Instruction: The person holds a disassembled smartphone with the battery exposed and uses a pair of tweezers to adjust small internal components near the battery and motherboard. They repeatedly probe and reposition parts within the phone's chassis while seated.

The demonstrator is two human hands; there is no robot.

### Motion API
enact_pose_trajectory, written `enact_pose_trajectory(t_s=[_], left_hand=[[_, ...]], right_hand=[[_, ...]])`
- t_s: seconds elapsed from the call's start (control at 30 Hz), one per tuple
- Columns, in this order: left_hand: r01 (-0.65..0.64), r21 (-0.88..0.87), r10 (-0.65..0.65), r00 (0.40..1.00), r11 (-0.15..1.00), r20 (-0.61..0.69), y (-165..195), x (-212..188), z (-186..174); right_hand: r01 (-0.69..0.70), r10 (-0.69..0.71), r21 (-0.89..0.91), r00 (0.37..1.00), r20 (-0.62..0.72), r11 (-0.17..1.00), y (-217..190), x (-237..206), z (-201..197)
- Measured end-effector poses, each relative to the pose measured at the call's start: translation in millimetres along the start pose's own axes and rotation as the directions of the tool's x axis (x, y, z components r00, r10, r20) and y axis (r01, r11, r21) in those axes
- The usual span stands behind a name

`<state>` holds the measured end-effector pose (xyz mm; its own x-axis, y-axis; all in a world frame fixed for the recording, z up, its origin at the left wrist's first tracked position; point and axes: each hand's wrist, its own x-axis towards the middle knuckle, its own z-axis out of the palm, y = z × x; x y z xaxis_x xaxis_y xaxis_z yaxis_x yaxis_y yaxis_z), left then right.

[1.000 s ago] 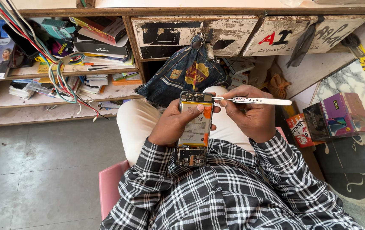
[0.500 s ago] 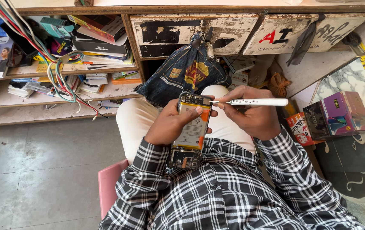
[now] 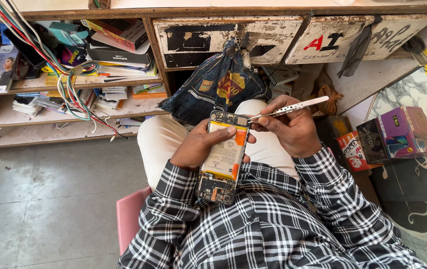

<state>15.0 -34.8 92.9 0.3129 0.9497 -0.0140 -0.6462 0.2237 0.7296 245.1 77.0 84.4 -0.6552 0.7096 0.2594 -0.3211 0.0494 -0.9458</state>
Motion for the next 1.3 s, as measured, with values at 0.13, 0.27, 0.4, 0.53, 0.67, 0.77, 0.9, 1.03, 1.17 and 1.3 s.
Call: enact_pose_trajectory(t_s=[0.13, 0.27, 0.4, 0.53, 0.67, 0.77, 0.9, 1.03, 1.17, 1.3], left_hand=[[-0.007, -0.009, 0.007, 1.000, 1.000, -0.001, 1.5, 0.0, 3.3], [-0.037, 0.035, 0.037, 0.999, 0.999, -0.019, 1.3, 1.1, 6.3], [-0.035, 0.107, 0.039, 0.998, 0.994, -0.038, 5.7, 1.0, 3.0], [-0.039, 0.120, 0.045, 0.998, 0.992, -0.044, 8.4, -0.6, 2.4], [-0.059, 0.122, 0.064, 0.997, 0.991, -0.041, 8.6, -1.6, 4.2], [-0.053, 0.163, 0.065, 0.996, 0.985, -0.068, 8.2, -0.6, 4.3], [-0.027, 0.300, 0.068, 0.990, 0.953, -0.125, 6.9, 1.4, 3.6], [-0.011, 0.389, 0.081, 0.983, 0.921, -0.165, 6.7, 1.2, 3.5], [-0.003, 0.338, 0.057, 0.987, 0.941, -0.150, 8.5, -0.5, 3.9], [0.009, 0.231, 0.021, 0.992, 0.973, -0.128, 12.2, -1.4, 3.7]], right_hand=[[-0.002, 0.006, 0.095, 0.999, -0.034, 0.995, 7.1, -0.2, 2.8], [0.028, -0.019, 0.111, 0.996, -0.082, 0.993, 2.7, -2.3, 7.4], [0.075, -0.085, -0.133, 0.994, -0.072, 0.988, -7.6, -3.6, 12.2], [0.101, -0.122, -0.228, 0.989, -0.078, 0.968, -12.7, -3.6, 19.7], [0.112, -0.133, -0.222, 0.988, -0.079, 0.969, -15.5, -2.8, 24.2], [0.093, -0.126, -0.351, 0.989, -0.072, 0.932, -19.5, -1.9, 25.5], [0.109, -0.137, -0.528, 0.990, -0.014, 0.842, -26.7, -0.6, 29.1], [0.137, -0.162, -0.708, 0.986, 0.032, 0.693, -32.0, 2.2, 34.0], [0.233, -0.254, -0.719, 0.964, 0.081, 0.655, -30.2, 2.7, 36.7], [0.197, -0.223, -0.558, 0.975, 0.022, 0.806, -22.7, 1.3, 33.4]])
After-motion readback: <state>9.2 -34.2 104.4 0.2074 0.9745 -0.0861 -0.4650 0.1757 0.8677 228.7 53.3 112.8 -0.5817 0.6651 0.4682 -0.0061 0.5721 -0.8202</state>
